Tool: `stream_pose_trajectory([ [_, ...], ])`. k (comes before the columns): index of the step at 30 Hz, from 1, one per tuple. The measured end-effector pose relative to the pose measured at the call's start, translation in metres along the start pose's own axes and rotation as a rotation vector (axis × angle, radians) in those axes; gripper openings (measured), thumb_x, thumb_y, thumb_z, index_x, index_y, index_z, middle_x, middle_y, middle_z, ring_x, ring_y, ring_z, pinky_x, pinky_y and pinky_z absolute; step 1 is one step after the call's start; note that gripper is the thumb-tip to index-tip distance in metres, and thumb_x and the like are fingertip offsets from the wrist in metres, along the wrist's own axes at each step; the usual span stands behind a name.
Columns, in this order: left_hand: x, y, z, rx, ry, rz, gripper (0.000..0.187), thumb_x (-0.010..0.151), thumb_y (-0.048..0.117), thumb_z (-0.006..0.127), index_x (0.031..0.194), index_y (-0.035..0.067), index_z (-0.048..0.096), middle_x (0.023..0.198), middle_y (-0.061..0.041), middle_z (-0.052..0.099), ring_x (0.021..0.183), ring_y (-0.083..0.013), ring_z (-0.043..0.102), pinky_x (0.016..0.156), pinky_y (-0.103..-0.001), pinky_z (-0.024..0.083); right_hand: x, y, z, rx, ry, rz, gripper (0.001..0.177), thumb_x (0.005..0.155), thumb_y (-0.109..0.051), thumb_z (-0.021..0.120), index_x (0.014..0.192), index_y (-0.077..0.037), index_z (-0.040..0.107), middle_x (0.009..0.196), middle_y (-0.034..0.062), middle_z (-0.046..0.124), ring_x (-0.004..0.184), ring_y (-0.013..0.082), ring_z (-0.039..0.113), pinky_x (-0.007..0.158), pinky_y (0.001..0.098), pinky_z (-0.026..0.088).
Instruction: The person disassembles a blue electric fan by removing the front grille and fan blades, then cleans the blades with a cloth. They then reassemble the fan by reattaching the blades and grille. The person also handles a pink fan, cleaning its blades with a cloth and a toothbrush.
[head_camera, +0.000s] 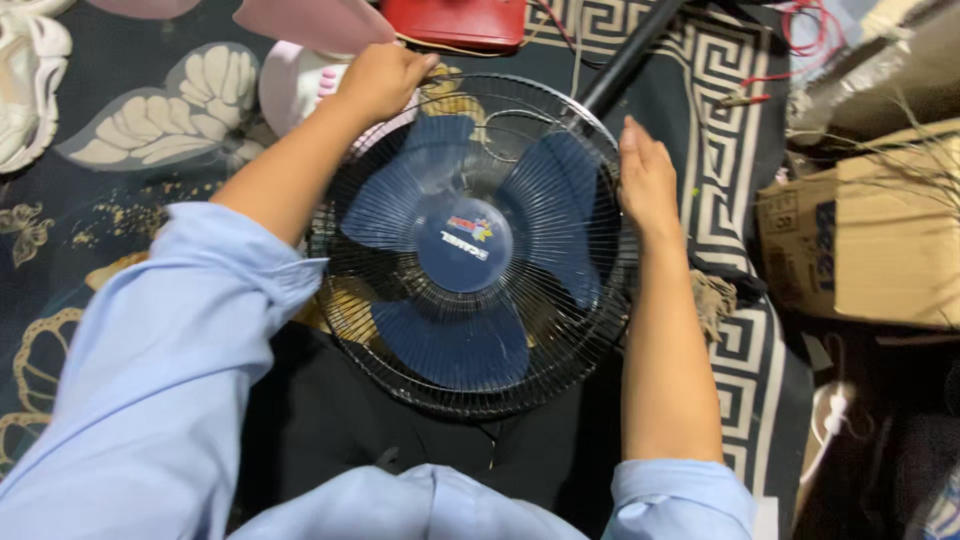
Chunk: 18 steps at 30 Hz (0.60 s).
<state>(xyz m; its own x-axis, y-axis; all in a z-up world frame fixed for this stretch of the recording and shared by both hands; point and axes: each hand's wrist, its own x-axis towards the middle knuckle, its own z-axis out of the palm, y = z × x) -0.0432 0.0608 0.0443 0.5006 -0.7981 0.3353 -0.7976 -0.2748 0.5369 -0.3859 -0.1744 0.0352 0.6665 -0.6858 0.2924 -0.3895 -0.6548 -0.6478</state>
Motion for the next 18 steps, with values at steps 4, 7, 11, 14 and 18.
stream_pose_trajectory([
  [4,-0.009,0.05,-0.02,0.064,0.051,-0.02,0.046,0.103,0.044,0.061,0.116,0.001,0.073,0.106,-0.026,0.071,0.101,-0.0447,0.066,0.091,-0.051,0.05,-0.005,0.026,-0.007,0.683,0.098,0.294,0.035,0.109,-0.031,0.046,0.127,-0.006,0.061,0.11,0.0086,0.068,0.092,0.0271,0.065,0.077,0.0408,0.05],
  [7,-0.024,0.11,-0.008,0.053,0.051,0.248,0.061,0.099,0.049,0.066,0.139,0.004,0.061,0.143,-0.024,0.058,0.135,-0.0427,0.05,0.114,-0.054,0.037,-0.012,0.037,-0.019,1.008,-0.039,0.447,0.027,0.105,-0.017,0.055,0.125,-0.001,0.065,0.101,0.008,0.069,0.084,0.0198,0.065,0.075,0.0324,0.053],
  [11,-0.029,0.174,0.027,0.07,-0.125,0.483,0.071,0.098,0.061,0.06,0.149,0.012,0.053,0.154,-0.022,0.046,0.144,-0.0478,0.03,0.115,-0.065,0.023,-0.019,0.039,-0.021,1.075,-0.077,0.447,0.022,0.098,-0.002,0.06,0.117,0.005,0.067,0.097,0.0119,0.072,0.084,0.0184,0.071,0.077,0.0312,0.061],
  [14,0.006,0.2,0.056,0.044,-0.217,0.418,0.065,0.103,0.059,0.052,0.151,0.016,0.052,0.158,-0.013,0.049,0.151,-0.0427,0.029,0.121,-0.066,0.019,-0.023,0.037,-0.016,0.98,-0.021,0.313,0.025,0.094,0.004,0.065,0.118,0.007,0.07,0.102,0.0112,0.075,0.087,0.0152,0.071,0.081,0.0261,0.058],
  [18,0.03,0.212,0.083,0.17,-0.368,0.404,0.061,0.102,0.058,0.049,0.141,0.013,0.061,0.143,-0.012,0.056,0.137,-0.0395,0.04,0.108,-0.065,0.025,-0.027,0.036,-0.007,0.85,0.071,0.273,0.025,0.094,0.004,0.066,0.118,0.006,0.072,0.101,0.0109,0.076,0.087,0.013,0.071,0.081,0.0241,0.057],
])
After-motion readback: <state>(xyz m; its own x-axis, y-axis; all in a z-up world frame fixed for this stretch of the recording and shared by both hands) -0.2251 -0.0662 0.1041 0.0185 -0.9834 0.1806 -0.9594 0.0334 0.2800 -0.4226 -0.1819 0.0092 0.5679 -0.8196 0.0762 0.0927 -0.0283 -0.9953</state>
